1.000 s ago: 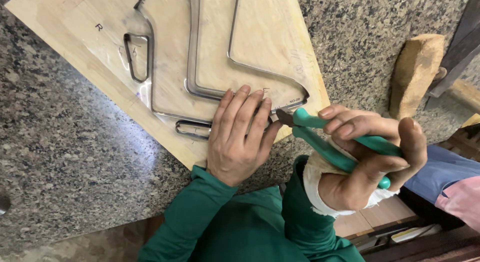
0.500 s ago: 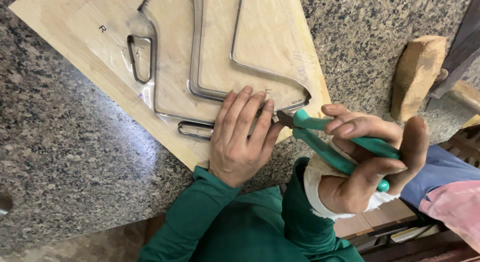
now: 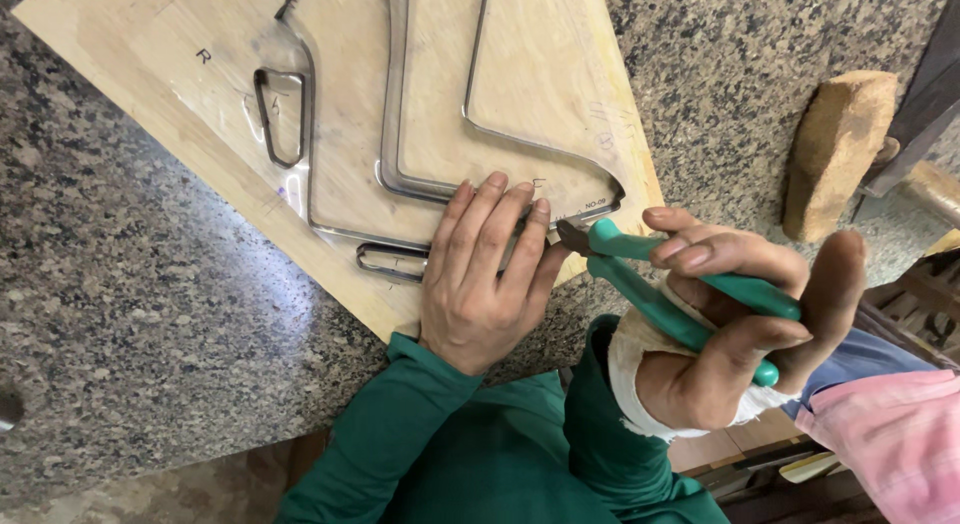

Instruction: The person uses green-handled pliers to bend a metal wire frame on a wooden board. The person repeatedly repositions the wire and applies pressure with the pliers to shape the wire into a specific form.

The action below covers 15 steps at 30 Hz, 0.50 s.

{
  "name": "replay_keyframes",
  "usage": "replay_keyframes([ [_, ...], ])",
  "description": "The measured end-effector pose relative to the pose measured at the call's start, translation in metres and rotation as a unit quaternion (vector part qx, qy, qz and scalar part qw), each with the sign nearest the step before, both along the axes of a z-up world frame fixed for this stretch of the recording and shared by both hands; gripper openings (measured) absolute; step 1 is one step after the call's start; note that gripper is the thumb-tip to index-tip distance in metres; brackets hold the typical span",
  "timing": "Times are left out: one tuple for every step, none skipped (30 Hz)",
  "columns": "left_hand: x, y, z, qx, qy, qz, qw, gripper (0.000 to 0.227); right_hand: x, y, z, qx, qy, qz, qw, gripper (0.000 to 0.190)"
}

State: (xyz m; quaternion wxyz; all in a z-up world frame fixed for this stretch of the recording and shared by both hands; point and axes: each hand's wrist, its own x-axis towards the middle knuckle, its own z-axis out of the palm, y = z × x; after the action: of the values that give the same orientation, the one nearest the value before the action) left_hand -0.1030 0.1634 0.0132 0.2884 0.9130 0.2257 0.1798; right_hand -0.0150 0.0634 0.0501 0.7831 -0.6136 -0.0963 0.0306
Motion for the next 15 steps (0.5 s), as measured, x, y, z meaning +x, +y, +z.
replay_keyframes([
  [0.0008, 0.0002, -0.0006, 0.001, 0.000, 0.000, 1.000, 0.035, 0.0009, 0.0001, -0.0003, -0.002, -0.003, 0.000, 1.000, 0.054],
  [0.0009, -0.0001, -0.0007, 0.001, 0.002, 0.001, 1.000, 0.035, 0.0015, 0.0000, -0.0006, -0.007, -0.008, 0.002, 1.000, 0.053],
  [0.0009, -0.0004, -0.0008, 0.002, 0.003, 0.002, 1.000, 0.035, 0.0017, -0.0005, -0.0002, -0.008, -0.009, 0.004, 1.000, 0.053],
  [0.0007, -0.0003, -0.0009, 0.002, 0.004, 0.000, 1.000, 0.035, 0.0016, -0.0002, -0.0005, -0.008, -0.010, 0.006, 1.000, 0.053],
  [0.0003, -0.0001, -0.0009, 0.002, 0.004, -0.001, 1.000, 0.035, 0.0012, -0.0004, -0.0002, -0.005, -0.007, 0.009, 1.000, 0.054],
  [-0.0001, -0.0006, -0.0008, 0.002, 0.005, -0.002, 1.000, 0.035, 0.0002, -0.0007, 0.0002, -0.005, -0.005, 0.011, 1.000, 0.054],
  [-0.0003, -0.0013, -0.0005, 0.001, 0.006, 0.000, 1.000, 0.035, 0.0005, -0.0016, 0.0008, -0.005, -0.004, 0.014, 1.000, 0.054],
  [0.0003, -0.0011, -0.0008, 0.002, 0.006, 0.002, 1.000, 0.035, 0.0004, -0.0013, 0.0006, -0.005, -0.005, 0.016, 1.000, 0.054],
  [0.0007, -0.0006, -0.0009, 0.003, 0.006, 0.003, 1.000, 0.034, 0.0007, -0.0013, 0.0004, -0.006, -0.007, 0.018, 1.000, 0.053],
  [0.0004, -0.0005, -0.0007, 0.004, 0.007, 0.002, 1.000, 0.034, -0.0002, -0.0013, 0.0003, -0.008, -0.007, 0.020, 1.000, 0.053],
  [0.0002, -0.0003, -0.0005, 0.005, 0.007, 0.002, 1.000, 0.034, -0.0006, -0.0018, -0.0002, -0.010, -0.008, 0.021, 1.000, 0.053],
  [0.0003, -0.0005, -0.0003, 0.005, 0.007, 0.000, 1.000, 0.034, -0.0012, -0.0028, -0.0006, -0.012, -0.009, 0.023, 1.000, 0.053],
  [0.0004, -0.0007, 0.0001, 0.004, 0.006, 0.000, 1.000, 0.033, -0.0017, -0.0042, -0.0012, -0.013, -0.010, 0.024, 1.000, 0.053],
  [0.0007, -0.0003, 0.0006, 0.005, 0.005, 0.001, 1.000, 0.033, -0.0018, -0.0051, -0.0024, -0.011, -0.012, 0.026, 1.000, 0.054],
  [0.0010, 0.0003, 0.0011, 0.005, 0.004, 0.001, 1.000, 0.033, -0.0023, -0.0063, -0.0033, -0.014, -0.014, 0.027, 0.999, 0.053],
])
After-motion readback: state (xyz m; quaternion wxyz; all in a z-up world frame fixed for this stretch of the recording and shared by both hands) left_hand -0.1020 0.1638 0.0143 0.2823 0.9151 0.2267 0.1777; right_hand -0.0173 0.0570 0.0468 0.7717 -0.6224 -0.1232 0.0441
